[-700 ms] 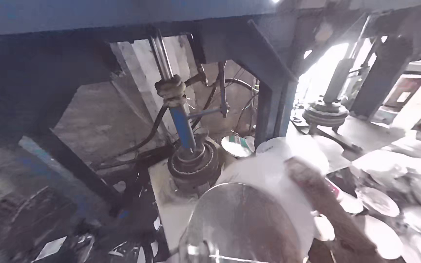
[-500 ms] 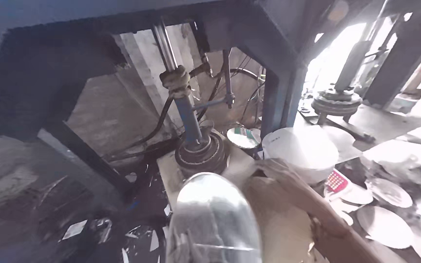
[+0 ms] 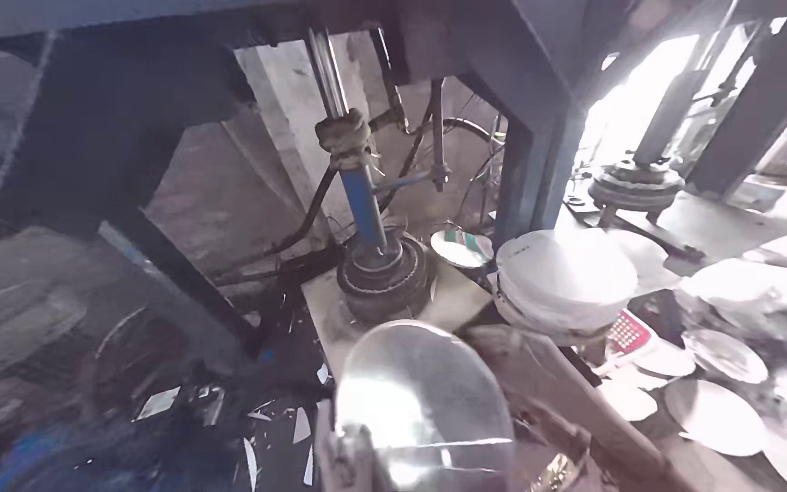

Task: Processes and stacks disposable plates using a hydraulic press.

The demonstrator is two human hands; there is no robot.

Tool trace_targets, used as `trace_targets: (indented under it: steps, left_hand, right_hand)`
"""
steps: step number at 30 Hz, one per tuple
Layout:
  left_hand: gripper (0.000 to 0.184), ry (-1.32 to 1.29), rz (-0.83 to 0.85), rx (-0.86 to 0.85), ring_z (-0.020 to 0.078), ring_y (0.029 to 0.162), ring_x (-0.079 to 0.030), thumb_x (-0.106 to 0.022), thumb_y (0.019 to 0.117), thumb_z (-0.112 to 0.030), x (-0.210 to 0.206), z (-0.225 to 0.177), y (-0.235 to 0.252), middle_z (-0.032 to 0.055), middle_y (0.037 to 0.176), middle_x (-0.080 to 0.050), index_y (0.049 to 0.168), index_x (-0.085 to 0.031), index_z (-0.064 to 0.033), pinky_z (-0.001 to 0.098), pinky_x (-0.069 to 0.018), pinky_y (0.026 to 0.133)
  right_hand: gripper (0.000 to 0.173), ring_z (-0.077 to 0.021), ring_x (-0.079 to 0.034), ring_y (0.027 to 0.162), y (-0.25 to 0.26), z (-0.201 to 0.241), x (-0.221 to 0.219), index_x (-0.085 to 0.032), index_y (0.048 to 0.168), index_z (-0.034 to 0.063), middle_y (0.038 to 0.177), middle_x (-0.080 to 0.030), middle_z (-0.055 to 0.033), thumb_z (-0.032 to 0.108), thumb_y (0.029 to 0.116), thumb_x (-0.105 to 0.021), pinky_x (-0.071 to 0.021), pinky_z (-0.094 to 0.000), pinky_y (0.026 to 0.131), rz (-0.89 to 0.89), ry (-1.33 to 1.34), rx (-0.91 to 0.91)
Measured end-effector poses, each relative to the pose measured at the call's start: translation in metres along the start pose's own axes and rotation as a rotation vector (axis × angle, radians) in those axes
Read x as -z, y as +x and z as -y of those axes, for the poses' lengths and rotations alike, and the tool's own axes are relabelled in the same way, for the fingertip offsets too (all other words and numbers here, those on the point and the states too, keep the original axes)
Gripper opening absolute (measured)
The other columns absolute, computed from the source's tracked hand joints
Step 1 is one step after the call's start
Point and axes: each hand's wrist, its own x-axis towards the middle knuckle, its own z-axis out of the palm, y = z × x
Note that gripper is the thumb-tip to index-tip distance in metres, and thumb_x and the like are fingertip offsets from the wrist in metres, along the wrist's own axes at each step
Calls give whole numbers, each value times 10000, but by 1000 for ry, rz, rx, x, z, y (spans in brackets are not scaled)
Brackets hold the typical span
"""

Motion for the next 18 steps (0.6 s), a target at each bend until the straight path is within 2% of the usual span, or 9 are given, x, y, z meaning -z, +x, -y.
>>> trace_targets:
  steps: [2, 4, 6, 9, 11, 12, 13, 15, 18]
  left_hand:
    - [460, -164, -64, 63, -37, 1125, -592, -395, 1072, -154, 37, 6, 13, -43, 1342, -560, 1514, -309, -57, 203, -517, 950]
    - [179, -438, -119, 207, -29, 764, -672, -486, 1060, -216, 61, -1, 20, -87, 992, -721, 1200, -587, -170, 144, -553, 625]
    - [321, -748, 116, 178, 51, 798, -711, -575, 1016, -145, 69, -5, 21, 16, 1141, -721, 1333, -567, -98, 169, -578, 634]
    - [188, -523, -626, 410, -17, 474, -494, -347, 1050, -40, -31, -99, 12, 2, 767, -621, 1089, -527, -76, 85, -384, 437]
    - [349, -520, -153, 67, -13, 875, -661, -374, 1069, -85, 26, -36, 0, 7, 1145, -680, 1406, -455, -50, 126, -530, 737]
    - [472, -397, 91, -77, 27, 1187, -596, -403, 1072, -115, 61, -6, 4, 3, 1410, -577, 1539, -353, -72, 205, -495, 983]
    - [443, -270, 136, -125, 59, 1245, -578, -448, 1064, -119, 76, 3, 8, -21, 1426, -576, 1507, -436, -124, 257, -491, 1033]
    - [336, -90, 72, -46, 2, 1056, -662, -449, 1029, -84, 68, -6, 5, -117, 1190, -718, 1218, -694, -213, 210, -547, 913]
    - [306, -57, 355, 114, -17, 985, -676, -489, 1050, -365, 44, -17, -7, -122, 1179, -727, 1205, -724, -244, 184, -558, 839]
  right_hand:
    - [705, -313, -460, 1438, -5, -26, -2, -514, 1490, 36, 1524, -523, -140, 560, 1036, -381, -341, -557, 1178, 32, -495, -13]
    - [768, -419, -347, 1489, -3, -57, -11, -479, 1510, 26, 1590, -416, -200, 607, 1010, -439, -253, -653, 1181, 38, -714, -101]
    - [596, -460, -449, 1405, 8, -66, -10, -575, 1411, -7, 1490, -515, -249, 438, 1014, -559, -316, -657, 1142, -44, -718, -100]
    - [297, -387, -660, 1086, 23, -58, 2, -679, 1155, -17, 1142, -691, -212, 213, 979, -612, -492, -602, 940, -262, -576, 39]
    - [279, -218, -673, 883, 26, -43, 26, -639, 1113, -62, 985, -687, -156, 178, 1009, -541, -563, -423, 803, -380, -348, 79]
    - [285, -118, -637, 822, 24, -35, 41, -608, 1136, -76, 941, -666, -103, 166, 1015, -517, -552, -318, 764, -434, -218, 72]
    - [259, -16, -598, 710, 22, -27, 53, -583, 1138, -30, 837, -633, -2, 176, 1010, -492, -532, -222, 664, -493, -103, 36]
    - [158, 71, -566, 598, 17, -13, 66, -557, 1118, 94, 728, -588, 130, 187, 1025, -468, -507, -135, 547, -515, 99, -41]
    - [146, 27, -597, 761, 2, 16, 38, -605, 1084, -14, 869, -636, 46, 86, 1027, -516, -531, -165, 728, -348, 157, -109]
